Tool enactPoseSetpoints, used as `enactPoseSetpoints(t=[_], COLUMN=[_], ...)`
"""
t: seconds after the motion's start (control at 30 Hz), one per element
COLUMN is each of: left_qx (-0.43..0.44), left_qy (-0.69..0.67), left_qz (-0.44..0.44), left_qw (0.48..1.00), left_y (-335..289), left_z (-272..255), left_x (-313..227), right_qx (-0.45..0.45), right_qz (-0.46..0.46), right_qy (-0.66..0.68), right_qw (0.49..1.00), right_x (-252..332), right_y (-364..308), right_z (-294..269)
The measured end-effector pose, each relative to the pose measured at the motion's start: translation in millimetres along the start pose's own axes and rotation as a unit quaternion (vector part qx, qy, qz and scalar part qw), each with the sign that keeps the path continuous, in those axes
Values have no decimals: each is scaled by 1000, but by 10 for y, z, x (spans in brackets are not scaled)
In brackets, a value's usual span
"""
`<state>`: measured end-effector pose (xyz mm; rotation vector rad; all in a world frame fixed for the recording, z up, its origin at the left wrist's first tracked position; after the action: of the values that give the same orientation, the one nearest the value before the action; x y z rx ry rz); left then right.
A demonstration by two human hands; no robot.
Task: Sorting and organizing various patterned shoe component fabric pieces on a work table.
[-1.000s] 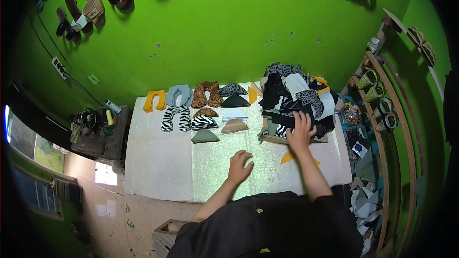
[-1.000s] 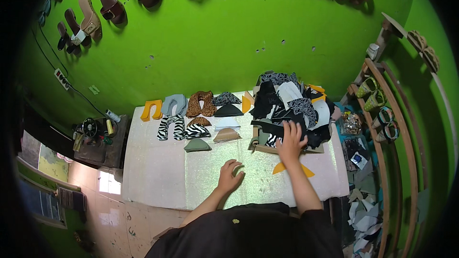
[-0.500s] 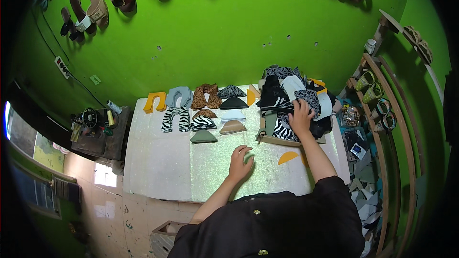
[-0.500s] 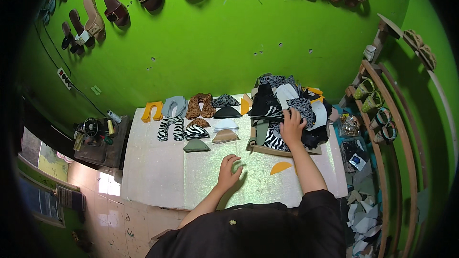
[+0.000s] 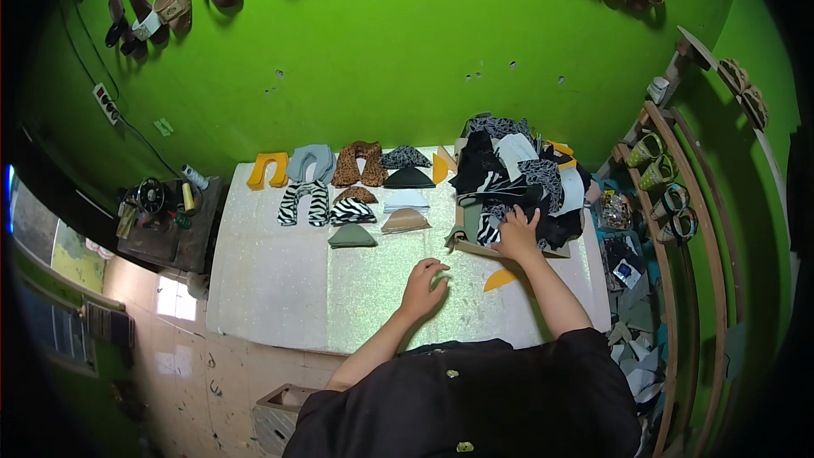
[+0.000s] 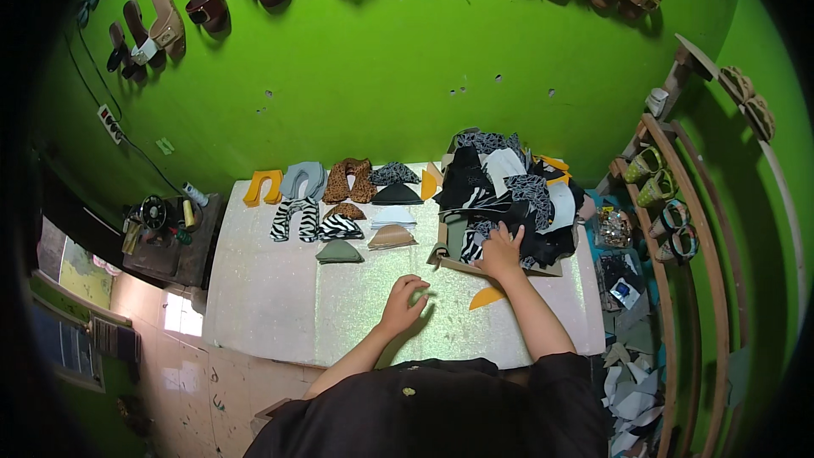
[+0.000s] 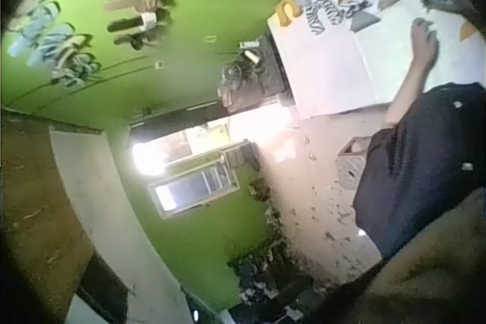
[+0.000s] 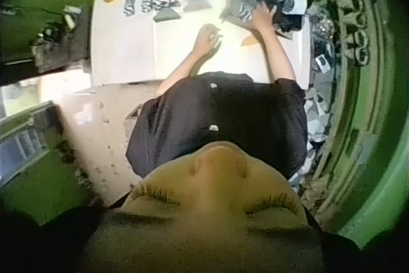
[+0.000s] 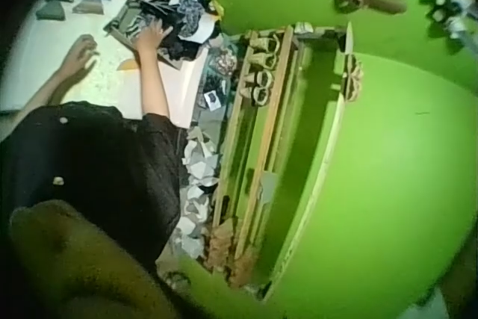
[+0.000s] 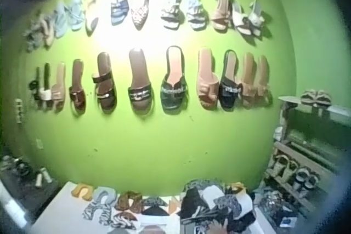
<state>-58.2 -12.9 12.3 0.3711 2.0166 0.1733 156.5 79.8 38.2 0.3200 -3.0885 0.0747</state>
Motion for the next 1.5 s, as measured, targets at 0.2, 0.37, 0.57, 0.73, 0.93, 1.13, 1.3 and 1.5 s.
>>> enactPoseSetpoints(t=[0.2, 0.37, 0.57, 0.73, 0.93, 1.13, 1.3, 1.5], left_qx=[0, -22, 7, 34, 28, 66, 146, 179], left_qy=[11, -18, -117, -386, -311, -212, -168, -183], left_qz=[-21, -21, -65, -232, -216, -146, -166, -173], left_qw=[1000, 999, 991, 892, 925, 964, 961, 951], left_y=[-37, 55, 292, 343, 221, 106, 90, 35], left_z=[-46, -121, -121, -101, -329, -516, -587, -519], left_x=[118, 19, -153, -106, -28, -33, -287, -227], right_qx=[-12, -130, -133, -91, -85, -153, -219, -50], right_qz=[14, 65, 5, -52, -85, -37, -1, -44], right_qy=[90, 250, 290, 306, 339, 413, 530, 518], right_qw=[996, 957, 948, 946, 933, 897, 819, 853], right_x=[48, -128, 243, 937, 1242, 1101, 903, 910], right_y=[-34, -62, -304, -638, -893, -927, -821, -773], right_z=[-55, -511, -911, -484, -235, -336, -261, -69])
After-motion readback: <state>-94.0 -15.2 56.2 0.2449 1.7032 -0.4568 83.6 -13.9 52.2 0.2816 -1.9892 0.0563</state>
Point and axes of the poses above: each hand's wrist, its own y-axis towards the middle knuckle, its own z-axis out of the palm, x = y × z, the point moved 6 cm from there along y, towards the middle knuckle, and after that the axes turned 1 degree about -z, right-handed, at the moved point
